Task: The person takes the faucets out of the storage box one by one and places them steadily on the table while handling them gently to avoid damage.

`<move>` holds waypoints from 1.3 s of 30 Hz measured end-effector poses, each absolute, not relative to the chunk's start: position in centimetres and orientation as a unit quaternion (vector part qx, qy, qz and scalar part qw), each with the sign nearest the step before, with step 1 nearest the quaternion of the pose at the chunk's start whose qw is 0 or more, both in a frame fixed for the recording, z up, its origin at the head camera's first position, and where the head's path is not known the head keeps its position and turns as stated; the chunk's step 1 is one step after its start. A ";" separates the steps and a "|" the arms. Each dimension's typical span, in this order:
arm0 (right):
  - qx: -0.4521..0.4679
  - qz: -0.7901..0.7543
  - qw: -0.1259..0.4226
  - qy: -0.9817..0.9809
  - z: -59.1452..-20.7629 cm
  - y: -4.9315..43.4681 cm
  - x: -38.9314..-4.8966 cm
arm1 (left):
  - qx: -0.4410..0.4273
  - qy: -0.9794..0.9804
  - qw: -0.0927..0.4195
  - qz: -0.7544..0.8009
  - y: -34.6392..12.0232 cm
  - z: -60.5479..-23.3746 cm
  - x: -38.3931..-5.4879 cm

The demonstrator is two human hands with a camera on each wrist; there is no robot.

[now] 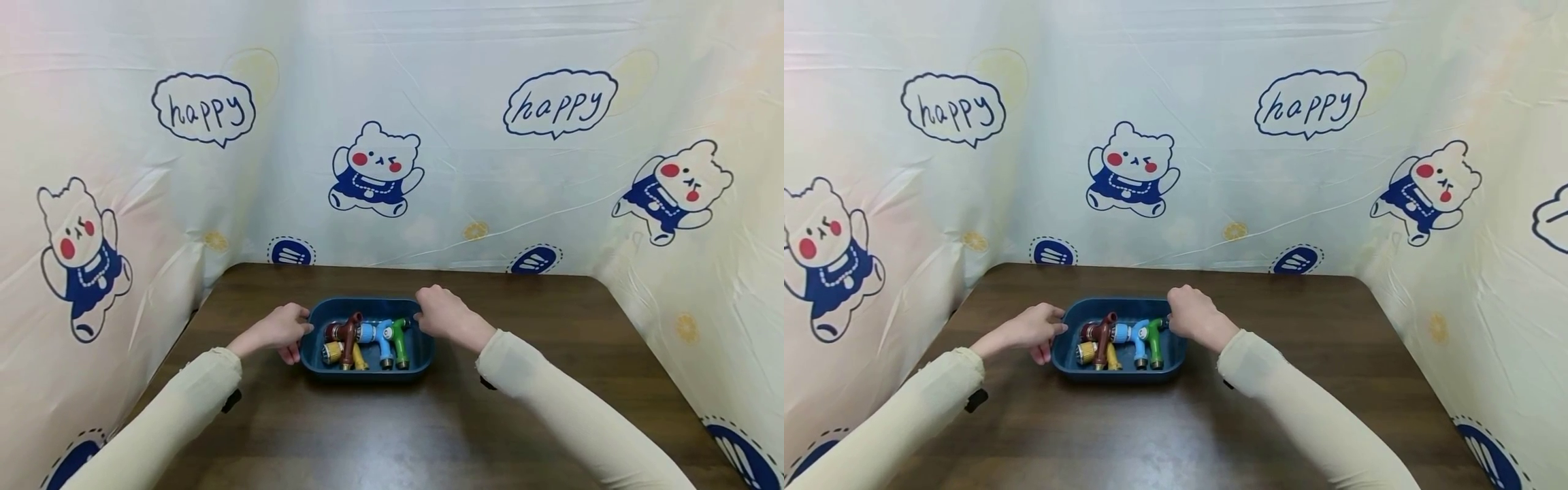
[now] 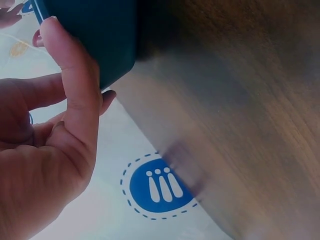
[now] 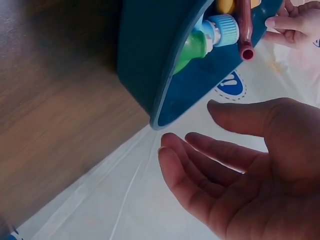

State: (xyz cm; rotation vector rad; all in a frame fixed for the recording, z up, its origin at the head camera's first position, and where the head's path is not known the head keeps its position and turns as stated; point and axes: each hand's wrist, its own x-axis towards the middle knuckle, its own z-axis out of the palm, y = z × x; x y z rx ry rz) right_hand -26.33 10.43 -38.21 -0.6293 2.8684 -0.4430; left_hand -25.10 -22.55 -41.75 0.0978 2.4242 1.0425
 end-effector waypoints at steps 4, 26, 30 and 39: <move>-0.216 -0.154 0.095 0.960 -38.3 10.2 -26.5 | 0.036 0.890 0.246 0.382 -22.5 -42.0 -25.1; -0.162 -0.167 0.166 0.958 -38.5 8.6 -27.2 | 0.035 0.890 0.246 0.382 -22.3 -41.8 -25.1; -0.140 -0.180 0.184 0.956 -38.4 8.5 -27.4 | 0.038 0.891 0.244 0.381 -22.3 -41.9 -25.2; -0.118 -0.168 0.198 0.959 -38.6 7.0 -27.9 | 0.038 0.891 0.247 0.380 -22.6 -41.9 -25.0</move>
